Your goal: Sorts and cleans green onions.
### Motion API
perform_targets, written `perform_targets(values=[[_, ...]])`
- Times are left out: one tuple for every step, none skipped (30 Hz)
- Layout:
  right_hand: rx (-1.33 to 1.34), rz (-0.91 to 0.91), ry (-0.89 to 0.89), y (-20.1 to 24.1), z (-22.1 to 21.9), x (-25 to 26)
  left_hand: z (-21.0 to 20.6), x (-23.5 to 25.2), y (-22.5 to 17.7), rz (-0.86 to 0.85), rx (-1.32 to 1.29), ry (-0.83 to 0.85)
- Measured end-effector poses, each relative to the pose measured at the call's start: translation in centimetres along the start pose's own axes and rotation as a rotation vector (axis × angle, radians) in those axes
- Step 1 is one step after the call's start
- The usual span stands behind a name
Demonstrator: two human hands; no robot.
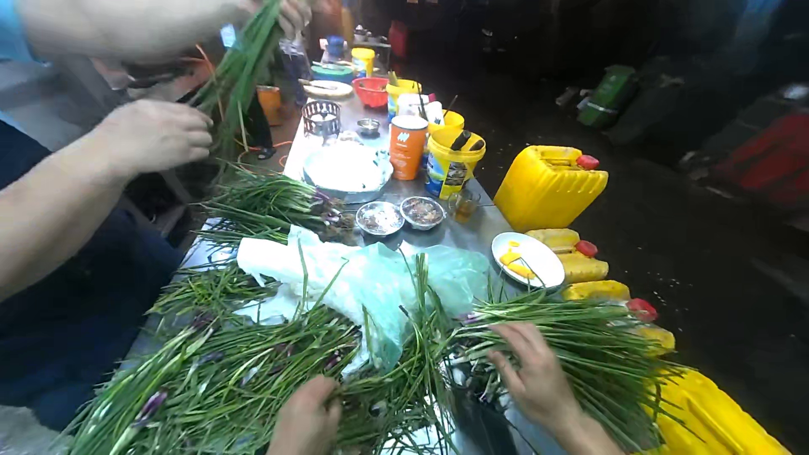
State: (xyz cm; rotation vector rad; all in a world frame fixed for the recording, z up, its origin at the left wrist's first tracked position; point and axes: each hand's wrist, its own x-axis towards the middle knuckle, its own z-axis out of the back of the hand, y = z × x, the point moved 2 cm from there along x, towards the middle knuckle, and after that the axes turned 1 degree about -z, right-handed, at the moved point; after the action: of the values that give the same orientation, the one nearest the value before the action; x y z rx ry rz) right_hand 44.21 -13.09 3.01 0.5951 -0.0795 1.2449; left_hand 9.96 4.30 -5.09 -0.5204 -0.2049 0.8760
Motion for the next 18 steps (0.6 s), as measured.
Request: perform_targets(values=[[0.105, -0.025, 0.024, 1.1, -1.4, -0.4, 1.5, 0.5, 0.5, 0.037, -0.072, -0.015], [0.200, -0.068, 0.056, 2.1, -2.8, -0.6, 3.2, 1.0, 1.0, 0.081, -0.130, -0.033], [0.275, -0.118, 0.086, 3.0, -4.2, -0.5, 4.8, 1.3, 1.4, 0.125, -0.172, -0.058], [0.321, -0.179, 0.127, 3.9, -5.3, 0.0, 6.3, 1.6, 1.9, 0.163, -0.196, -0.088], [0.345, -0.240, 0.189, 4.7, -6.3, 0.9, 7.6, 2.0, 2.4, 0.190, -0.196, -0.109], [0.345, -0.302, 0.265, 5.6, -7.1, 2.1, 8.7, 2.3, 3.0, 0.208, -0.181, -0.100], [0.309, -0.366, 0.347, 6.5, -7.8, 3.6, 9.4, 2.7, 3.7, 0.223, -0.152, -0.050], [0.235, -0.432, 0.432, 7.3, -8.5, 5.2, 9.9, 3.0, 4.4, 0.245, -0.117, 0.028], [0.131, -0.503, 0.517, 7.9, -9.1, 6.7, 10.3, 3.2, 4.9, 0.282, -0.080, 0.089], [0.014, -0.562, 0.589, 8.4, -9.6, 7.9, 10.5, 3.1, 5.2, 0.324, -0.048, 0.096], [-0.077, -0.600, 0.638, 8.6, -10.1, 8.7, 10.9, 2.9, 5.4, 0.354, -0.038, 0.053], [-0.135, -0.624, 0.672, 8.6, -10.6, 9.2, 11.3, 2.5, 5.6, 0.373, -0.048, -0.005], [-0.165, -0.635, 0.695, 8.4, -11.0, 9.4, 11.6, 1.9, 5.7, 0.386, -0.068, -0.059], [-0.171, -0.634, 0.713, 8.1, -11.3, 9.5, 11.9, 1.3, 5.9, 0.397, -0.095, -0.087], [-0.146, -0.635, 0.714, 7.7, -11.4, 9.6, 12.0, 0.7, 6.1, 0.404, -0.117, -0.103], [-0.089, -0.644, 0.685, 7.2, -11.3, 9.8, 12.1, 0.1, 6.3, 0.409, -0.137, -0.111], [-0.005, -0.656, 0.626, 6.9, -10.8, 10.2, 12.0, -0.5, 6.5, 0.413, -0.157, -0.112], [0.101, -0.663, 0.547, 6.9, -9.7, 10.6, 11.9, -1.0, 6.5, 0.416, -0.184, -0.113]])
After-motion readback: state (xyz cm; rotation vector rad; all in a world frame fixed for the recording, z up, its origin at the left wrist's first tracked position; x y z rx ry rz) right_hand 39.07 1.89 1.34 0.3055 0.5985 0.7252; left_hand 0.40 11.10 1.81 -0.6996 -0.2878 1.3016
